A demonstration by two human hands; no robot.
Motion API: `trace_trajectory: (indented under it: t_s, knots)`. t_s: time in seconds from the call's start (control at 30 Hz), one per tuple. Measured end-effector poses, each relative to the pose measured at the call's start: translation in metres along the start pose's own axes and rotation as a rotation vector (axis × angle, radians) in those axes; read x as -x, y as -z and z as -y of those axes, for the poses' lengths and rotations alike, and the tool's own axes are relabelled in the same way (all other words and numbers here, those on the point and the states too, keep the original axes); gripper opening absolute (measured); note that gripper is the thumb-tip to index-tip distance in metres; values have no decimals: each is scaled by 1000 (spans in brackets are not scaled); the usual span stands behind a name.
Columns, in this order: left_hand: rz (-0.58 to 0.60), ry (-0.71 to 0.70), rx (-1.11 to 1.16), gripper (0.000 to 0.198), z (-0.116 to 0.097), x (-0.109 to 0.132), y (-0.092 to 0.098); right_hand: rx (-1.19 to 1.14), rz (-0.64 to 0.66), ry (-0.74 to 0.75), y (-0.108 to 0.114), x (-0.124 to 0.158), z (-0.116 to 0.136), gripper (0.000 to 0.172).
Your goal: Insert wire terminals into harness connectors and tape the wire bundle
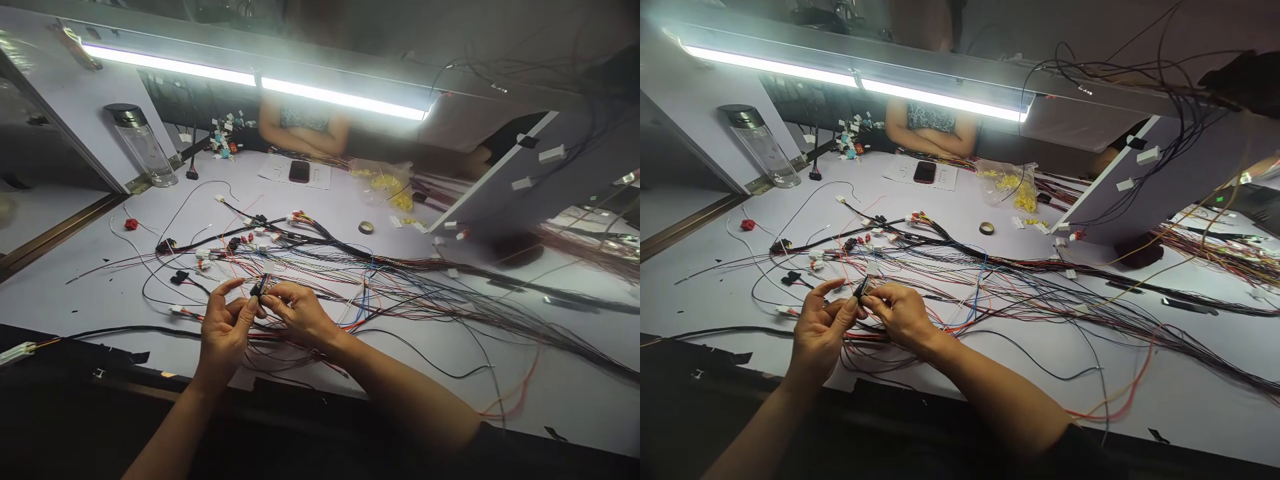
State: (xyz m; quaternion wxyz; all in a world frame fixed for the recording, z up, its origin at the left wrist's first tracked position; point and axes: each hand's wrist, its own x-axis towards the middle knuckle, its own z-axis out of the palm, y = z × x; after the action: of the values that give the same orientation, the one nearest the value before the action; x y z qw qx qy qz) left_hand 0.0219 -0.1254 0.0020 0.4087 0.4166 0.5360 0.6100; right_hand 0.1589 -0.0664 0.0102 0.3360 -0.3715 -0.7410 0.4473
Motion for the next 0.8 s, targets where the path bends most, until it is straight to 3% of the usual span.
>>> trace_trajectory:
  t_s: [0.1, 0.2, 0.27, 0.43, 0.7, 0.8]
  knots:
    - [2, 4, 9, 48, 0, 1, -1, -38, -81, 43, -1, -2, -6, 12]
    - [-1, 3, 6, 49, -1, 0, -1, -42, -198, 22, -2, 1, -3, 23]
    - [-9, -8, -10, 49, -1, 0, -1, -56, -223, 5, -2, 5, 3, 17]
    - [-43, -92, -163, 43, 6, 2, -3, -172, -163, -101, -4, 10, 15, 15]
    - [-36, -258, -444, 44, 11, 8, -6, -386, -89, -290, -11, 2, 8, 27]
    - [-45, -284, -547, 50, 6, 11, -6, -391, -128, -247, -12, 0, 7, 23]
